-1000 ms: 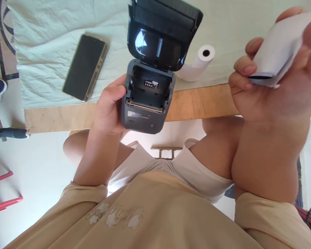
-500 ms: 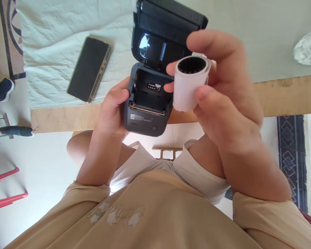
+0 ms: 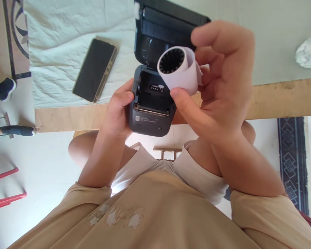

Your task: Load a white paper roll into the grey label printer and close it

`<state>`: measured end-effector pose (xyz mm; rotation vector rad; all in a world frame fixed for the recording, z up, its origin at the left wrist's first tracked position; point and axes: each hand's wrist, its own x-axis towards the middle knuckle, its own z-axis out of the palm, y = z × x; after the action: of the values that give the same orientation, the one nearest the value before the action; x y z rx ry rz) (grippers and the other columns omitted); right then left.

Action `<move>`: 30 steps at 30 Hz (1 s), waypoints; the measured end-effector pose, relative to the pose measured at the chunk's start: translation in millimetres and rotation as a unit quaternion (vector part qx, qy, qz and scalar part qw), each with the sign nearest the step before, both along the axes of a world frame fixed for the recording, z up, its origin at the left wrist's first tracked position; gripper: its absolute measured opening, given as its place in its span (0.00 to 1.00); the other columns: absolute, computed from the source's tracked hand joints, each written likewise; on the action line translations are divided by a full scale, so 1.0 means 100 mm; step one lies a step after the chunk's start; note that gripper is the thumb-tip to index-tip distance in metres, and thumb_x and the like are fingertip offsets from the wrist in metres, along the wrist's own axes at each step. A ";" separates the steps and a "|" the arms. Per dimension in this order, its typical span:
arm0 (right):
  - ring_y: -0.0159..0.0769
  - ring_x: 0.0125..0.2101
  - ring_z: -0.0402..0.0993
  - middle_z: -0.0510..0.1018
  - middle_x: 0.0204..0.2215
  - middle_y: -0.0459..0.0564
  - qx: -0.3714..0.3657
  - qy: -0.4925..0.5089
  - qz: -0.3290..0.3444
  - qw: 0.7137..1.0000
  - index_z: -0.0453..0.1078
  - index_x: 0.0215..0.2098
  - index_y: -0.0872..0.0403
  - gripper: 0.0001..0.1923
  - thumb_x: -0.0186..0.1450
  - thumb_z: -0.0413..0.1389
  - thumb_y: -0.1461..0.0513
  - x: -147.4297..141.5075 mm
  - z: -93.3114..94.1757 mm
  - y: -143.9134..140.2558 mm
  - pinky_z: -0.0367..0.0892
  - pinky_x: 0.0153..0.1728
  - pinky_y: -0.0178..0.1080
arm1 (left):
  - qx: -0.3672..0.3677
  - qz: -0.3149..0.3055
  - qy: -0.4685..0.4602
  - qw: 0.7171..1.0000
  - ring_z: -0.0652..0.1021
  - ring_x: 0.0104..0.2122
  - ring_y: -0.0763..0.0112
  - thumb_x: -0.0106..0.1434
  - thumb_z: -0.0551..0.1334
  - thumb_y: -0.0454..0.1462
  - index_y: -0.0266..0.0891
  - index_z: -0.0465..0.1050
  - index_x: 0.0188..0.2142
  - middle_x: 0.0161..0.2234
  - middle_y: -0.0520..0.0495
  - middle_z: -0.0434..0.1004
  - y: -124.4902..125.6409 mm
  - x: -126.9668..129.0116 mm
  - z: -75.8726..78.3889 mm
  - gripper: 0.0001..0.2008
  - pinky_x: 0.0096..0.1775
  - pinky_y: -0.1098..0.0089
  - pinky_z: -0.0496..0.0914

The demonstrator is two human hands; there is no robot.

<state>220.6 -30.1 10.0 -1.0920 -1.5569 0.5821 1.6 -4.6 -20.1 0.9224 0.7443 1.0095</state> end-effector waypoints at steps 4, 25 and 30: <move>0.33 0.40 0.78 0.77 0.41 0.46 0.125 -0.034 -0.005 0.992 0.72 0.47 0.46 0.18 0.68 0.73 0.51 -0.03 -0.08 0.11 0.77 0.34 0.39 | -0.002 -0.005 0.001 1.000 0.88 0.41 0.56 0.70 0.70 0.59 0.42 0.83 0.52 0.40 0.47 0.87 0.04 0.00 -0.07 0.25 0.38 0.63 0.79; 0.32 0.35 0.80 0.82 0.35 0.43 0.150 -0.206 0.013 0.967 0.72 0.41 0.48 0.08 0.72 0.62 0.68 -0.03 -0.04 0.07 0.78 0.34 0.41 | 0.021 -0.003 0.025 0.999 0.85 0.41 0.60 0.71 0.69 0.57 0.43 0.83 0.46 0.42 0.46 0.85 0.03 0.00 -0.04 0.21 0.39 0.65 0.77; 0.34 0.37 0.80 0.82 0.38 0.44 0.241 -0.178 0.067 0.952 0.73 0.43 0.47 0.14 0.67 0.66 0.71 0.04 0.01 0.02 0.75 0.35 0.44 | 0.057 -0.013 0.015 0.998 0.87 0.49 0.56 0.73 0.64 0.60 0.46 0.84 0.54 0.48 0.45 0.87 0.04 -0.01 -0.14 0.25 0.47 0.62 0.81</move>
<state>224.7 -28.0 11.2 -0.7438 -1.9652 0.0729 1.0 -0.2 -34.0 1.0455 0.7024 1.0248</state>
